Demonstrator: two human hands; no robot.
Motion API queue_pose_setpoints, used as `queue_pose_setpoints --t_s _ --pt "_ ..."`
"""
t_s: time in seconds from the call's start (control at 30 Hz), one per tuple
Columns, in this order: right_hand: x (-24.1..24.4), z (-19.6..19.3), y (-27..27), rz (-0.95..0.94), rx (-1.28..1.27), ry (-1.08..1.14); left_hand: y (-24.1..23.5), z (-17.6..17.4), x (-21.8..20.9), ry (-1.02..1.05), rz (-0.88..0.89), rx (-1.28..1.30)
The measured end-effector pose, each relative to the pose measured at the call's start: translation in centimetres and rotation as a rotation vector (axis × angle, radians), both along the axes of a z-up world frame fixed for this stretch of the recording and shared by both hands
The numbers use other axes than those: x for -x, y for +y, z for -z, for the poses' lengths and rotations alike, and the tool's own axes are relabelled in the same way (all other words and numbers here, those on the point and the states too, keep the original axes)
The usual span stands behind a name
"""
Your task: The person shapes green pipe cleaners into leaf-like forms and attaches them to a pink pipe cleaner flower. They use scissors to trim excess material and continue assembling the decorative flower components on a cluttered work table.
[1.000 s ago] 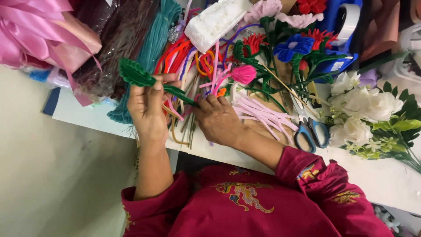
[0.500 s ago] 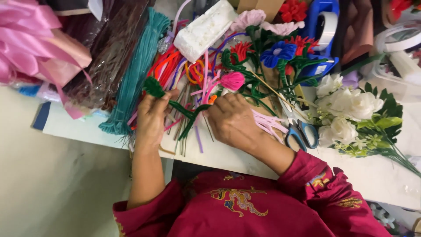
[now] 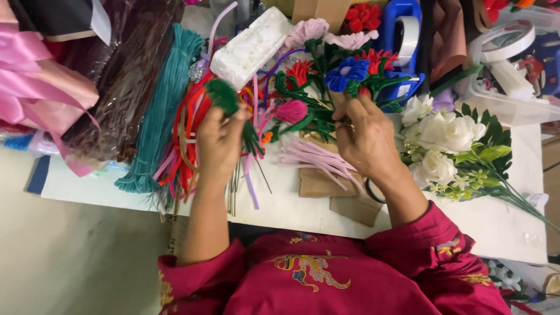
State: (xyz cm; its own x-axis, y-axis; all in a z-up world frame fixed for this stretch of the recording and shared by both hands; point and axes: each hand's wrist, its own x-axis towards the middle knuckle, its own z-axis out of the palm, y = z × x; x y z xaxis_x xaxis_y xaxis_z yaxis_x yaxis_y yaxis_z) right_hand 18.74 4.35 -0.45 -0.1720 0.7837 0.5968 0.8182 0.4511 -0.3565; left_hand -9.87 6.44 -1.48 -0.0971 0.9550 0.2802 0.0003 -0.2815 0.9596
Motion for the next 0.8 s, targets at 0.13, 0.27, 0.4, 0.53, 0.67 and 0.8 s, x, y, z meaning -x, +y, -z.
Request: queue_pose_setpoints --t_s 0.13,0.27,0.4,0.53,0.67,0.8 --pt "-1.3 -1.2 -1.2 -0.002 -0.051 -0.024 3.3 2.5 -4.9 0.476 -0.159 -0.241" --pt "-2.4 -0.5 -2.8 0.002 -0.018 -0.064 6.1 5.6 -8.3 0.803 -0.021 -0.258" --pt "-3.7 0.6 -4.4 0.046 0.028 -0.116 6.2 5.5 -9.4 1.03 0.104 -0.243" --pt "-4.8 0.8 -5.5 0.08 0.038 -0.133 4.9 4.3 -8.8 0.999 0.142 -0.276" --pt "-5.4 0.9 -5.7 0.115 0.025 -0.12 3.9 4.5 -9.8 0.837 0.1 -0.367" --pt "-5.0 1.0 -5.1 0.117 -0.028 -0.11 4.1 5.6 -12.5 0.689 -0.095 -0.406"
